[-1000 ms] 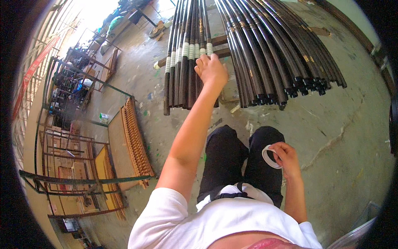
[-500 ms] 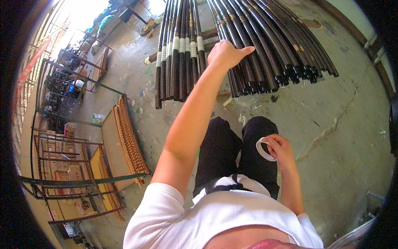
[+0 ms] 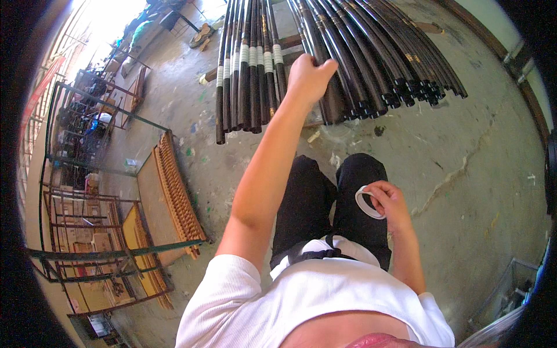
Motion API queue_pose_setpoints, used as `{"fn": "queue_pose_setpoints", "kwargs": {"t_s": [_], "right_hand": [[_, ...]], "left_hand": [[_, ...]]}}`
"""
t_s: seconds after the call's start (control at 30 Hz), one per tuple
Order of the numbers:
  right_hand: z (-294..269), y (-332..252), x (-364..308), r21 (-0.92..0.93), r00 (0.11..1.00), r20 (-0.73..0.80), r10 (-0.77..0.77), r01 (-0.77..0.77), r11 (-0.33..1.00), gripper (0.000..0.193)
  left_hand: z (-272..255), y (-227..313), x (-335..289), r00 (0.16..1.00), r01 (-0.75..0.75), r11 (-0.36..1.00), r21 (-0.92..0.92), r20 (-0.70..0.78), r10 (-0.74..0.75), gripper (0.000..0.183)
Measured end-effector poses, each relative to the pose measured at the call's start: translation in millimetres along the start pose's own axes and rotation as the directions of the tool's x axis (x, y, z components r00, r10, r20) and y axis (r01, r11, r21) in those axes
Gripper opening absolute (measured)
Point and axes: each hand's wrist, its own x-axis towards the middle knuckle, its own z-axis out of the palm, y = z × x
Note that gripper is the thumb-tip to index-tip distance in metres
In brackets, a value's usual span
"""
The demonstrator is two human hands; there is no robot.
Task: The person wraps white adhesive tape around the ends of black carbon fiber tubes and places them back into a pile on the floor.
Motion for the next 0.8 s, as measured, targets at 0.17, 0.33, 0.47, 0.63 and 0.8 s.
{"fn": "queue_pose_setpoints", "kwargs": {"t_s": [0.17, 0.33, 0.47, 0.63, 0.8], "right_hand": [[-8, -4, -3, 0.029, 0.996, -0.044, -0.082, 0.084, 0.996, 0.024], [24, -48, 0, 0.151, 0.908, 0.102, -0.407, 0.391, 0.908, 0.046], [44, -85, -21, 0.144, 0.872, 0.054, -0.487, 0.476, 0.868, 0.051], [54, -99, -45, 0.129, 0.846, 0.094, -0.525, 0.513, 0.849, 0.055], [67, -99, -57, 0.035, 0.787, 0.148, -0.599, 0.601, 0.799, 0.053]], "left_hand": [[-10, 10, -88, 0.973, -0.116, 0.833, -0.542, 0.104, 0.204, 0.043], [-27, 31, -113, 0.932, 0.066, 0.64, -0.765, 0.277, 0.235, 0.042], [-38, 39, -148, 0.953, -0.05, 0.766, -0.641, 0.2, 0.229, 0.06], [-58, 30, -175, 0.897, -0.353, 0.879, -0.32, 0.152, 0.415, 0.05], [-70, 34, -192, 0.896, -0.324, 0.903, -0.284, 0.216, 0.389, 0.043]]}}
